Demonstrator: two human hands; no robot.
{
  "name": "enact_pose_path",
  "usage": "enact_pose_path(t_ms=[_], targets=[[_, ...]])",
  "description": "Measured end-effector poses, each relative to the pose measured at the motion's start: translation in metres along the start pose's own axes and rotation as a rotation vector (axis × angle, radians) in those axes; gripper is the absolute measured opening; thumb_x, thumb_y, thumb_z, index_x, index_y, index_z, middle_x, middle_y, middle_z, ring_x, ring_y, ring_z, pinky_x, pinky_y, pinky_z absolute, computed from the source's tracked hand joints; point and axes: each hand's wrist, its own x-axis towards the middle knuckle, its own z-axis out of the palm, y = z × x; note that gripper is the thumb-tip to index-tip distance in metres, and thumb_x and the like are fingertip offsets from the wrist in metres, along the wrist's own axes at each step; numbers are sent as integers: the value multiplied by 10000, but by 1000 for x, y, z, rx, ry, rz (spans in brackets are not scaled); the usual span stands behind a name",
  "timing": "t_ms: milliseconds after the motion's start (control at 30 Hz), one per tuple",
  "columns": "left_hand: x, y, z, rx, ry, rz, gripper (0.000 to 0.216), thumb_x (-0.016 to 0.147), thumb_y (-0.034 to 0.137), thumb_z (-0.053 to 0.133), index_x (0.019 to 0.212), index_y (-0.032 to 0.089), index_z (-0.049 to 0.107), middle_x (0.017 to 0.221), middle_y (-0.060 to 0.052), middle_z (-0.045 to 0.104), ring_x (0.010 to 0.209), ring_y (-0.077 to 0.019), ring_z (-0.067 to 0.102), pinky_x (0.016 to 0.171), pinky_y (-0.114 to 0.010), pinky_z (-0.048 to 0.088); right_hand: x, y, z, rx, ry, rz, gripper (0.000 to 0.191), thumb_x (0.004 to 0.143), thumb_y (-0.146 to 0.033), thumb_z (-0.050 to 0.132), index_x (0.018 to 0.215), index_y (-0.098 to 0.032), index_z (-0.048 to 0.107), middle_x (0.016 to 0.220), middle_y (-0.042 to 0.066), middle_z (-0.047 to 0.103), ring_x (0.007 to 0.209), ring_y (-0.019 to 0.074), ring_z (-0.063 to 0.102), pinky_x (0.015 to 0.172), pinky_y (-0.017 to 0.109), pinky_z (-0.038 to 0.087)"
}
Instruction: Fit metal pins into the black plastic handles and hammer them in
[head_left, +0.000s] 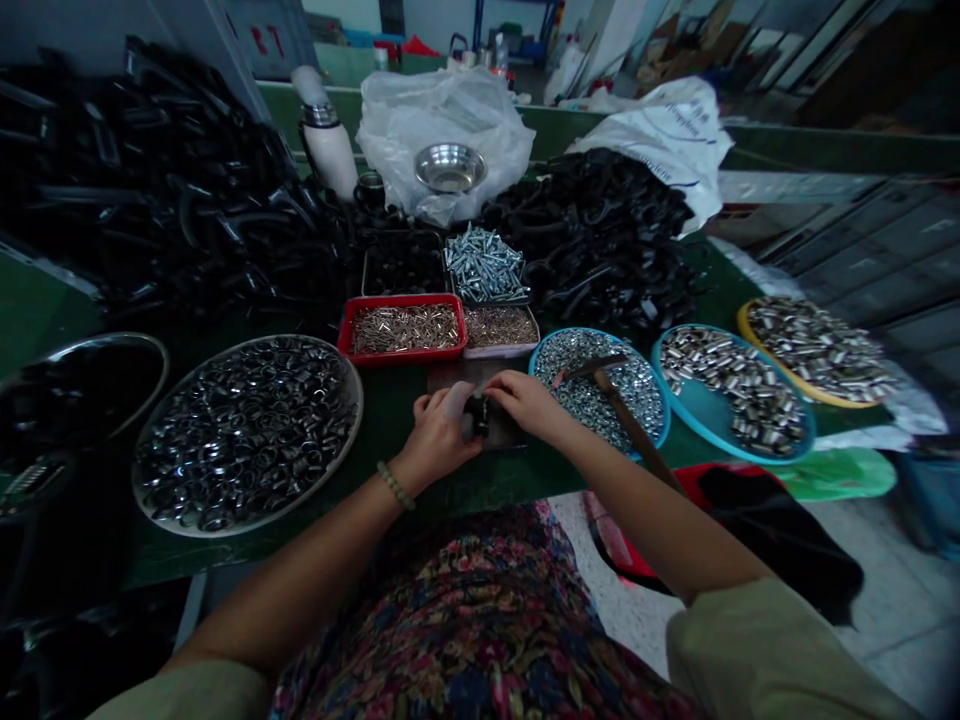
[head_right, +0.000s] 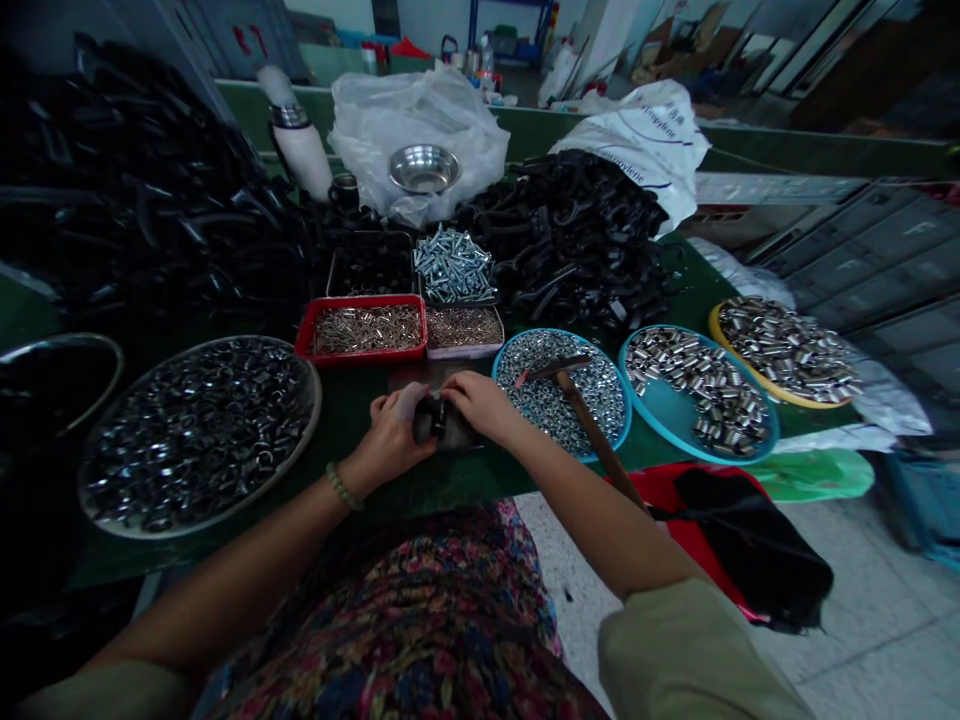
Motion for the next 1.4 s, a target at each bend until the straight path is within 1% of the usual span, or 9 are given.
enact_pose_path(t_ms=[300,400,533,667,767,1000,1100,1267,1400], targets=[[-1,2,-1,13,-21,13,671,705,280,647,1309,216,364,1238,-93,574,1155,-272,509,992,-448,280,-8,-18,10,-596,-37,-241,189,943,-191,461,912,-134,638,884,96,629,860,217,561,762,324,426],[-1,3,-2,28,-21,10,657,725,300,634,1315,220,356,1260,-97,562,1166,-273,500,986,-446,290,-19,-13,-1,-651,-27,-244,249,952,-269,466,1128,-156,601,1026,107,636,942,229,560,801,336,425],[0,3,-4,36,-33,19,674,715,308,645,1314,215,350,1244,-93,567,1152,-278,506,979,-447,298,-50,22,-43,-801,209,260,432,923,-369,505,1289,-141,484,1172,169,593,1059,299,532,848,397,425],[0,4,-4,47,-26,18,670,715,307,646,1312,217,357,1236,-96,571,1143,-282,516,976,-450,301,-79,58,-73,-865,107,621,342,903,-305,513,1171,-94,537,1064,183,632,1038,329,569,823,417,442],[0,4,-3,49,-17,7,660,713,309,649,1302,218,365,1224,-101,580,1143,-285,520,971,-451,308,-85,51,-70,-793,118,597,337,937,-226,402,1220,-73,503,1100,212,619,983,299,615,797,395,456],[-2,2,1,-8,34,-2,696,704,289,654,1313,203,328,1184,-101,612,1141,-278,535,977,-440,306,-73,-45,-49,-273,11,197,354,984,-312,300,1260,-192,487,1111,118,672,890,232,675,752,332,487],[-2,1,3,-4,39,-12,714,695,280,662,1317,200,320,1192,-104,611,1145,-279,535,978,-441,302,-63,-63,-45,-201,78,119,355,987,-308,307,1288,-205,464,1200,114,641,971,224,659,803,331,483],[-3,3,-1,25,13,-10,684,726,271,643,1344,210,357,1194,-110,612,1138,-278,535,989,-450,310,-59,-43,-39,-301,-23,176,348,987,-314,316,1247,-184,507,1080,122,681,874,233,676,738,330,485],[1,5,-3,120,-58,142,477,788,249,580,1262,273,541,1216,-114,602,1142,-305,519,1051,-531,247,-74,-4,-44,-508,156,371,368,986,-336,332,1322,-243,451,1114,109,653,802,214,670,658,300,478]])
